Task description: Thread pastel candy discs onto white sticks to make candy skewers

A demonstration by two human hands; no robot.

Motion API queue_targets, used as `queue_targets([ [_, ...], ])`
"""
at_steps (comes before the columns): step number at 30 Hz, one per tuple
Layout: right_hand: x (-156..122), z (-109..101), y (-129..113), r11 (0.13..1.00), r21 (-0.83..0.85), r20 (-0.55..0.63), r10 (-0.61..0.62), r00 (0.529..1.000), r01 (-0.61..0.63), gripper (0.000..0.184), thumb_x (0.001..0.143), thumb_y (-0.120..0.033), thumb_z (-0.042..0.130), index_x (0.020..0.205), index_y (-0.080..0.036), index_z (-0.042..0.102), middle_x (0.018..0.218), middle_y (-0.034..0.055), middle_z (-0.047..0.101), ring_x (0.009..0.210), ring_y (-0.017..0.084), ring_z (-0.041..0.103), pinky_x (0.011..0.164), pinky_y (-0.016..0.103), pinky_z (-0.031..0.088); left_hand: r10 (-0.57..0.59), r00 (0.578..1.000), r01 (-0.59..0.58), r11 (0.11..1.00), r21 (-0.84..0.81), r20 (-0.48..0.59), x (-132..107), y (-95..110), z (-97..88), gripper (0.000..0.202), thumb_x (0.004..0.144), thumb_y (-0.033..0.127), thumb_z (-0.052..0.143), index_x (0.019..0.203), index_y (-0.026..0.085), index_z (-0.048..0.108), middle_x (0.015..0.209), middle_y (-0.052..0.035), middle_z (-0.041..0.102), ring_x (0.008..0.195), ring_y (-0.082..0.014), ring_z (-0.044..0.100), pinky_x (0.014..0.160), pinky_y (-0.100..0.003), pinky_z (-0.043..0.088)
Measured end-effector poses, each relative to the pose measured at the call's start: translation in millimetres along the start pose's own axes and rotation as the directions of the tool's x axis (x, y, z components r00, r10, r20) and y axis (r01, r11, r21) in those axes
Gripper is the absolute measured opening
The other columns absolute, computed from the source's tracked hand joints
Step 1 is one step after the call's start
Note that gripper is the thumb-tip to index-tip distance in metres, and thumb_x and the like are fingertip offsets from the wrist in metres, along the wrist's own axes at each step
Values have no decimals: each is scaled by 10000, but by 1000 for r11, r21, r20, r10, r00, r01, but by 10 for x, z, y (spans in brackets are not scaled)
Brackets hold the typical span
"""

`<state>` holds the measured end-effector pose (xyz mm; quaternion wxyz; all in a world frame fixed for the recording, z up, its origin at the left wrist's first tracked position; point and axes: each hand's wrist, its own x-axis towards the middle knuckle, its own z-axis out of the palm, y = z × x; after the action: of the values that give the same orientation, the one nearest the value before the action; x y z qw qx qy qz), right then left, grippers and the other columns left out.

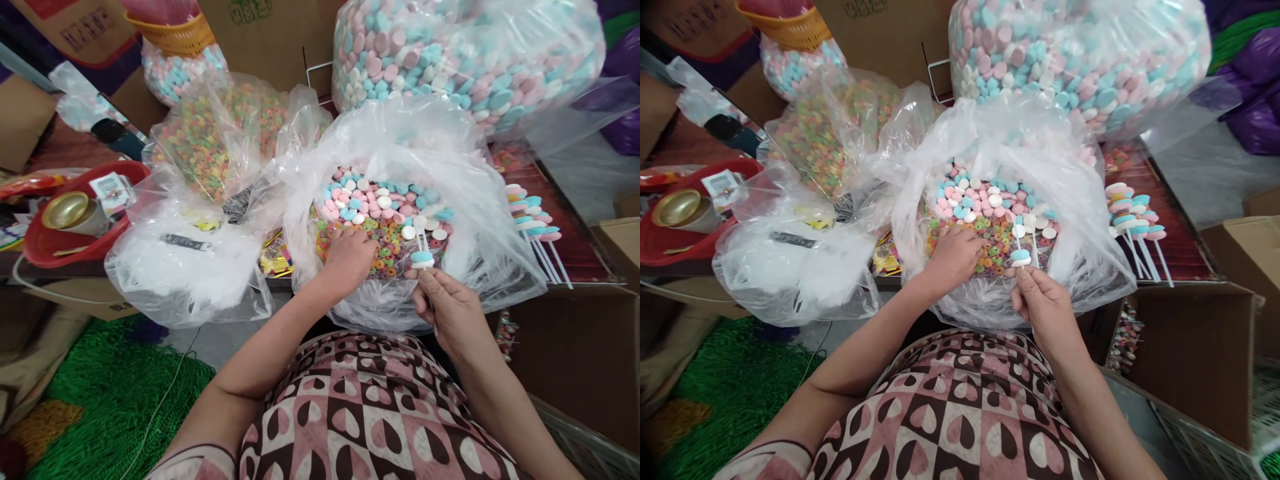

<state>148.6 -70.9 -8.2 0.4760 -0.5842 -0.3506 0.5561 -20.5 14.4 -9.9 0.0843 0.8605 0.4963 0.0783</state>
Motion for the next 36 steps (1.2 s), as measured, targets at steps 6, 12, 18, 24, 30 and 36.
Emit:
queue_targets([
  [6, -7, -30, 20, 1000, -15, -3, 1, 1000, -1, 395, 820, -588, 710, 877, -198, 684, 496, -49, 462, 414, 101, 329, 409, 255, 217, 68, 997, -68, 998, 13, 29, 50, -61, -3, 238, 898, 143, 520, 965, 173, 747, 1036, -132, 703, 1058, -316, 580, 998, -493, 344],
  [12, -20, -78, 95, 996, -82, 76, 31, 997, -25, 410, 851, -603, 667, 899, -197, 688, 493, -47, 473, 417, 102, 317, 420, 253, 204, -52, 999, 53, 971, -232, 12, 34, -180, -25, 208, 878, 121, 529, 836, 181, 724, 950, -93, 731, 966, -265, 624, 954, -438, 402],
  [18, -41, -58, 103, 977, -211, 216, 73, 974, -27, 464, 886, -634, 600, 924, -181, 693, 492, -46, 483, 429, 104, 319, 434, 251, 211, -295, 954, 140, 603, -785, -57, 35, -242, -20, 122, 834, 149, 596, 858, 180, 711, 882, -30, 728, 838, -170, 640, 812, -294, 463],
  [24, -23, -15, 115, 957, -291, 283, 89, 955, -4, 469, 896, -638, 566, 904, -188, 699, 477, -43, 480, 439, 116, 324, 442, 253, 217, -374, 922, 58, 388, -920, -100, -12, -213, 31, 75, 799, 177, 673, 871, 193, 683, 813, 6, 672, 761, -127, 605, 774, -254, 457],
  [30, 2, -16, 162, 943, -333, 273, 89, 958, 8, 439, 921, -594, 535, 912, -184, 690, 468, -49, 473, 437, 117, 323, 453, 259, 218, -238, 922, -78, 657, -750, -305, -93, -142, 26, 78, 887, 223, 609, 940, 202, 661, 897, -26, 699, 844, -166, 621, 802, -286, 467],
  [36, -30, 13, 111, 960, -270, 254, 148, 956, -76, 421, 910, -571, 533, 927, -175, 676, 454, -59, 451, 422, 111, 299, 444, 256, 192, 163, 769, -293, 949, -115, -618, -146, -98, 89, 191, 1000, 207, 471, 995, 194, 661, 893, -49, 711, 893, -183, 614, 900, -336, 451],
])
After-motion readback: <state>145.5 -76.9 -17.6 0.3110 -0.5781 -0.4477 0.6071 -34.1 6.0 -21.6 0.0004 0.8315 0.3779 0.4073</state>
